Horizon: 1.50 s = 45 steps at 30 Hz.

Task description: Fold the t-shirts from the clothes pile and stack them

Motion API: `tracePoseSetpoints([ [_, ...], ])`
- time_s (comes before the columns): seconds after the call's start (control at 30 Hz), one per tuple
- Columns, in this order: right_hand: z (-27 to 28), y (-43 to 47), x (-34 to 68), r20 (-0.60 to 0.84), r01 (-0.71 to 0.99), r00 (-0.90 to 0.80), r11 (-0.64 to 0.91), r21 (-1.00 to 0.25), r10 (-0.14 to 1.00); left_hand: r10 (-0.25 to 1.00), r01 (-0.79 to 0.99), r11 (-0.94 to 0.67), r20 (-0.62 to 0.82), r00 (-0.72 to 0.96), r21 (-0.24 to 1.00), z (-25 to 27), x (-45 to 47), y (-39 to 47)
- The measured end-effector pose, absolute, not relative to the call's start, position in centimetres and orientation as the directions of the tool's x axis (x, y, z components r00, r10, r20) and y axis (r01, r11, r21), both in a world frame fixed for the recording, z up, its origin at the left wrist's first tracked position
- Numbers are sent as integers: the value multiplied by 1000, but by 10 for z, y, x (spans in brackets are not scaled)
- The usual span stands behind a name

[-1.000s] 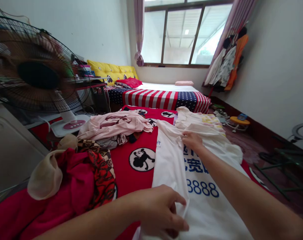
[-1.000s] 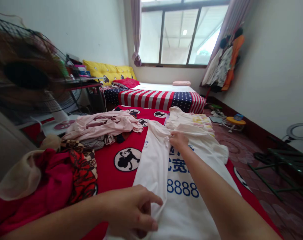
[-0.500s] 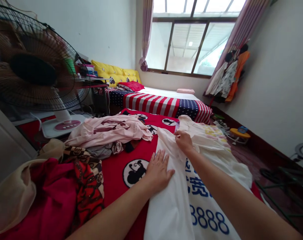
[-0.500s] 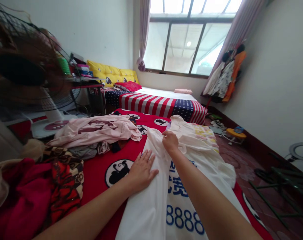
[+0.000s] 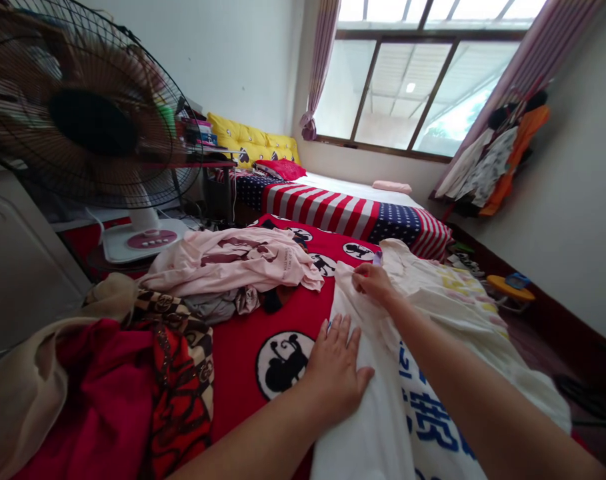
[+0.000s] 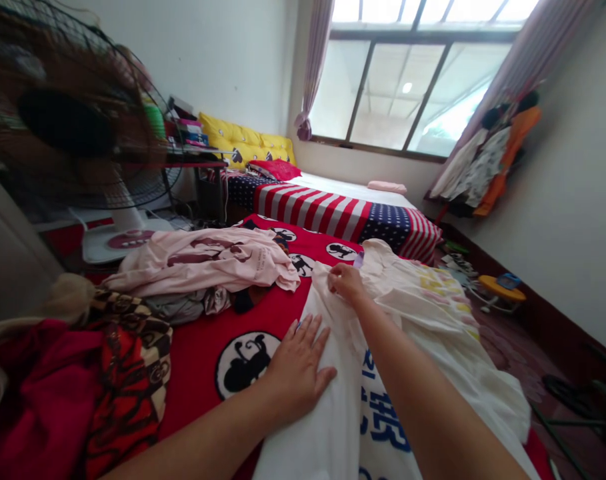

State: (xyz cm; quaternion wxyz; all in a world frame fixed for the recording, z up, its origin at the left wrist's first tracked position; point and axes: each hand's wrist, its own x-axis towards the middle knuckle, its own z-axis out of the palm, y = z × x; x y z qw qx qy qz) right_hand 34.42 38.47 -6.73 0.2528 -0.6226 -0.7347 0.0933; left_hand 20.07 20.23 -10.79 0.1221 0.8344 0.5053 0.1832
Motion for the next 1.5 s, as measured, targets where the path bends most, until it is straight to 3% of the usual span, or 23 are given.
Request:
tracePoseSetpoints([
  [0.13,-57,389,355,274,921,76,38,-388,959,893,799,-447,160,420,402,-106,201,201],
  [0.27,-46,394,344,329,952,120,-15,-305,936,893,784,-447,157,423,431,-105,201,202],
  [0.37,-41,402,327,365,960,97,9,-279,926,891,774,-450,164,424,446,-106,201,202],
  [0.47,-47,414,315,287,958,50,36,-285,957,893,776,-446,162,421,446,-107,201,202],
  [0.73,-65,416,303,216,890,-148,225,-396,965,896,794,-443,192,400,415,-111,201,205],
  [0.9,-51,350,325,272,826,-253,354,-439,928,895,829,-446,191,403,338,-111,201,206],
  [1.0,-61,289,356,320,815,-366,467,-343,874,892,841,-451,191,411,298,-111,202,206],
  [1.1,-71,229,389,227,839,-424,475,-265,877,892,855,-448,195,407,262,-111,203,206],
  [1.33,-47,100,434,313,806,-244,372,-460,918,888,871,-453,184,421,193,-109,201,205],
  [1.5,-53,15,410,297,760,-352,456,-464,888,886,873,-454,195,421,177,-109,201,204],
])
